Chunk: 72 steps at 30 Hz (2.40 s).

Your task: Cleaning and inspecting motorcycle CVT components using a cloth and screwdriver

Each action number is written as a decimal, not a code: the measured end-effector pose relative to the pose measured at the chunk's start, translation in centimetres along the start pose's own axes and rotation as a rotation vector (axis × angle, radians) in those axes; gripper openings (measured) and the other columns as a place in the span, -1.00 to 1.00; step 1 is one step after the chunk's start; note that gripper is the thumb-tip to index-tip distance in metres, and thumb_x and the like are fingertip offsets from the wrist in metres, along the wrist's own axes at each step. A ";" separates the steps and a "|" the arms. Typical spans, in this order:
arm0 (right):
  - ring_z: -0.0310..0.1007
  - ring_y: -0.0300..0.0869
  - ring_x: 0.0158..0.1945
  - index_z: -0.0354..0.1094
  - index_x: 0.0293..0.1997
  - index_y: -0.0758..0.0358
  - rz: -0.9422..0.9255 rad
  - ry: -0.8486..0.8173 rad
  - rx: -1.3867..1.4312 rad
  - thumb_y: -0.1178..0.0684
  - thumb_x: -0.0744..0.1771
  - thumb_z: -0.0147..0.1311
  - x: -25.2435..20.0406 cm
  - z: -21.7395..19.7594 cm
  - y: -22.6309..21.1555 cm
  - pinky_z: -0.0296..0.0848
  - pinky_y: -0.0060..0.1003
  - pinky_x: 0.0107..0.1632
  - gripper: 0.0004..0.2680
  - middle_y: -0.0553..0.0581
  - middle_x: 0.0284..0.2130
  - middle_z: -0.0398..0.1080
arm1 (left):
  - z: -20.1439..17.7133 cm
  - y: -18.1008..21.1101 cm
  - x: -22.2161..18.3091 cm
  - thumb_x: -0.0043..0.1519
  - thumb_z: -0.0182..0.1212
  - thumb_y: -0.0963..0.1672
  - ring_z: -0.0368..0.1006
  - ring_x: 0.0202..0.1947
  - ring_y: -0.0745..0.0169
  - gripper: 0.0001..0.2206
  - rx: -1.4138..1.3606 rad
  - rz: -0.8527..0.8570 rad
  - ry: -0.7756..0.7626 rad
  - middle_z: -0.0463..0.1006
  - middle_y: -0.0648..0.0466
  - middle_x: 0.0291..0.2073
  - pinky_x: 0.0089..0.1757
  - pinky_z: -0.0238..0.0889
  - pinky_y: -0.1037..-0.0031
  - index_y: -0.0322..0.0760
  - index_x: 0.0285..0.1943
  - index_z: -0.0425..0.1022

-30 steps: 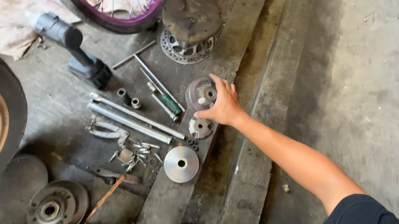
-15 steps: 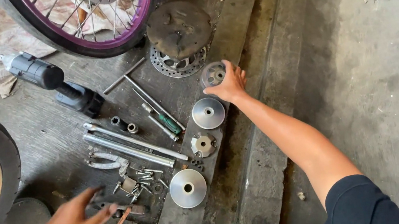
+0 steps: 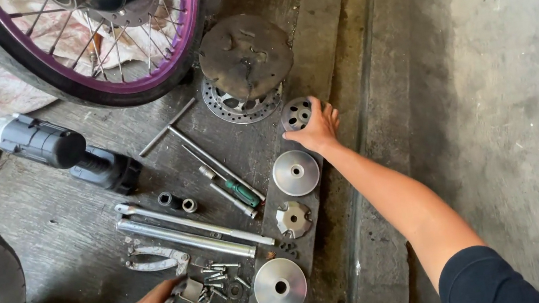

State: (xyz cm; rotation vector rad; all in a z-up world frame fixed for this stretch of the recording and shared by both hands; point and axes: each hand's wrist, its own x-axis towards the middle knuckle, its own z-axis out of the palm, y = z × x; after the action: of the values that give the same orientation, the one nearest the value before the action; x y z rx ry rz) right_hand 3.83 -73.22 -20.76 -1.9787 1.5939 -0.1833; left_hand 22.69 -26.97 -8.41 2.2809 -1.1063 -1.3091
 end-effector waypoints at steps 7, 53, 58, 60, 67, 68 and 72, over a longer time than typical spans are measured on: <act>0.03 0.23 0.37 -0.07 0.45 -0.10 -0.045 -0.009 -0.029 -0.33 0.04 0.42 -1.0 -0.6 0.0 -0.02 0.12 0.40 -0.13 0.36 0.32 0.02 | 3.3 -15.5 -0.1 -0.10 0.55 -0.04 0.52 0.27 0.04 -0.39 0.022 -0.110 0.241 0.65 0.23 0.21 0.22 0.40 0.11 0.42 0.21 0.58; 0.43 -0.14 0.20 -0.28 0.50 -0.16 -1.948 -0.895 -1.389 -0.29 0.30 0.11 -41.7 12.9 -12.0 0.45 -0.04 0.30 -0.35 -0.07 0.30 0.08 | 29.2 -28.5 -50.3 0.22 0.36 -0.14 0.66 -0.20 0.06 -0.63 -0.103 -0.988 0.726 0.68 -0.05 -0.07 -0.23 0.63 0.37 -0.27 0.21 0.48; 0.53 -0.27 0.13 -0.30 0.49 -0.33 -1.909 -0.877 -1.382 -0.33 0.27 0.11 -40.3 14.2 -11.4 0.54 -0.27 0.18 -0.34 -0.25 0.13 0.29 | 29.3 -28.0 -50.9 0.20 0.37 -0.14 0.65 -0.23 0.11 -0.73 -0.037 -1.029 0.750 0.70 0.02 -0.13 -0.18 0.59 0.37 -0.23 0.07 0.57; 0.54 -0.42 0.15 -0.34 0.49 -0.26 -1.838 -0.879 -1.525 -0.34 0.31 0.09 -40.1 14.3 -11.4 0.57 -0.35 0.21 -0.35 -0.32 0.12 0.32 | 29.0 -27.6 -50.9 0.24 0.29 -0.13 0.63 -0.28 0.11 -0.80 -0.051 -1.013 0.762 0.69 0.03 -0.20 -0.24 0.58 0.33 -0.22 0.02 0.58; 0.66 -0.53 0.00 -0.14 0.39 -0.30 -1.770 -0.755 -1.476 -0.27 0.31 0.08 -38.8 15.6 -9.9 0.58 -0.45 0.09 -0.48 -0.40 0.02 0.46 | 26.5 -25.9 -51.1 0.08 0.29 -0.11 0.59 -0.38 0.07 -0.80 -0.116 -0.908 1.172 0.66 0.02 -0.29 -0.32 0.51 0.30 -0.31 -0.21 0.58; 0.66 -0.49 -0.03 0.04 0.20 -0.35 -1.768 -0.684 -1.432 -0.29 0.30 0.07 -38.7 15.6 -9.8 0.56 -0.38 0.10 -0.63 -0.43 -0.06 0.52 | 25.3 -25.1 -50.9 0.12 0.35 -0.12 0.61 -0.37 0.12 -0.78 -0.327 -0.827 1.200 0.67 -0.03 -0.26 -0.33 0.56 0.39 -0.35 -0.15 0.54; 0.56 -0.55 -0.08 0.40 -0.24 -0.37 -1.759 -0.717 -1.320 -0.28 0.29 -0.01 -40.4 14.7 -10.9 0.47 -0.47 0.13 -0.89 -0.57 -0.20 0.50 | 20.7 -19.0 -49.8 0.12 0.37 -0.03 0.64 -0.07 0.07 -0.64 -0.770 -0.555 1.219 0.68 -0.10 -0.09 -0.18 0.60 0.37 -0.33 -0.02 0.53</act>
State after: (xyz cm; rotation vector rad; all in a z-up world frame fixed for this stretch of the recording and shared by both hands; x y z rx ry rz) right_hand 8.67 -29.31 -17.11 -3.0878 -1.1246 1.0153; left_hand 0.01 24.94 -0.37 2.1090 0.3929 -0.1450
